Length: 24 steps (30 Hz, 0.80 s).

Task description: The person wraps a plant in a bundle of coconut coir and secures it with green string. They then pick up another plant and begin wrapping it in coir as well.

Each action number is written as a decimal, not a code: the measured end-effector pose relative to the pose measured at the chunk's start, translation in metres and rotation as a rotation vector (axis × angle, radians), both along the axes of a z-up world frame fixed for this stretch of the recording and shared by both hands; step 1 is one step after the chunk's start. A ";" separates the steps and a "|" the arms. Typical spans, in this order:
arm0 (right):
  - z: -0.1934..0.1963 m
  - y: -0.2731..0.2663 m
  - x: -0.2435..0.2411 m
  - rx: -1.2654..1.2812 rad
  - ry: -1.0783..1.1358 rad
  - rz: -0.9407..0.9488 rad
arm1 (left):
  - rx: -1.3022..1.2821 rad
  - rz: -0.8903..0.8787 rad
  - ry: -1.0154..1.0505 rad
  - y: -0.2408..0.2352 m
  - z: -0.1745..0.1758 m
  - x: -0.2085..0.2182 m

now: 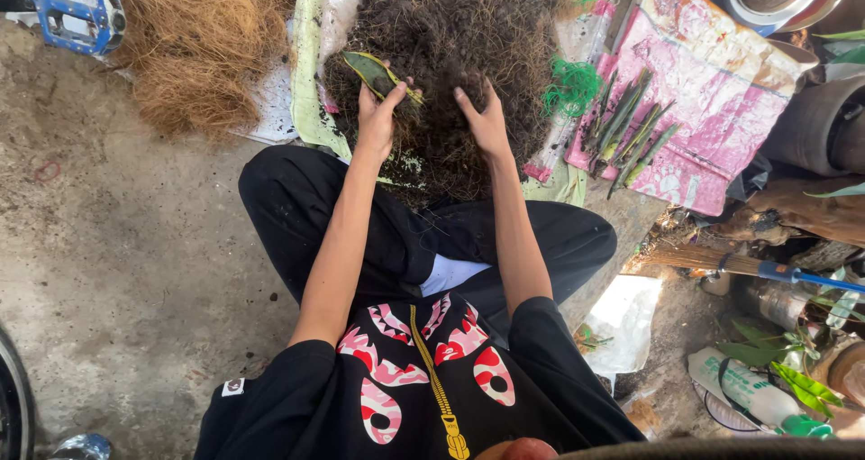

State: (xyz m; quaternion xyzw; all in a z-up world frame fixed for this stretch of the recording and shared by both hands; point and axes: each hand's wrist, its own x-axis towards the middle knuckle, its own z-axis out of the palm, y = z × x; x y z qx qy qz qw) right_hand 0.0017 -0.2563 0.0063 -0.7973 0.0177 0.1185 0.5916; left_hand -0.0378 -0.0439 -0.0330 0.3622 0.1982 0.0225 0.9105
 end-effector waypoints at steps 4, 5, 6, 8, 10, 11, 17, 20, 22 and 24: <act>0.013 0.003 -0.005 0.260 0.039 0.097 | 0.143 -0.030 -0.029 0.000 -0.007 -0.002; 0.015 0.006 -0.005 0.233 0.067 0.065 | 0.170 -0.042 -0.017 0.000 -0.008 -0.002; 0.016 0.008 -0.005 0.205 0.096 0.033 | 0.198 -0.054 -0.006 0.000 -0.008 -0.002; 0.015 0.010 -0.010 0.146 0.128 -0.004 | 0.281 -0.079 -0.025 -0.003 -0.007 -0.005; 0.013 0.010 -0.010 0.088 0.131 -0.004 | 0.318 -0.104 -0.024 -0.005 -0.005 -0.006; 0.011 0.010 -0.010 0.164 0.157 -0.028 | 0.315 -0.117 -0.013 -0.005 -0.004 -0.007; 0.013 0.011 -0.008 0.193 0.027 0.022 | 0.325 -0.193 0.070 -0.003 0.000 -0.006; 0.030 0.019 -0.015 0.070 -0.069 0.076 | 0.321 -0.238 0.086 -0.004 -0.002 -0.004; 0.044 0.031 -0.021 -0.047 -0.141 0.068 | 0.285 -0.267 0.101 -0.004 -0.003 -0.005; 0.059 0.044 -0.027 -0.242 -0.154 0.062 | 0.229 -0.297 0.130 -0.005 -0.002 -0.007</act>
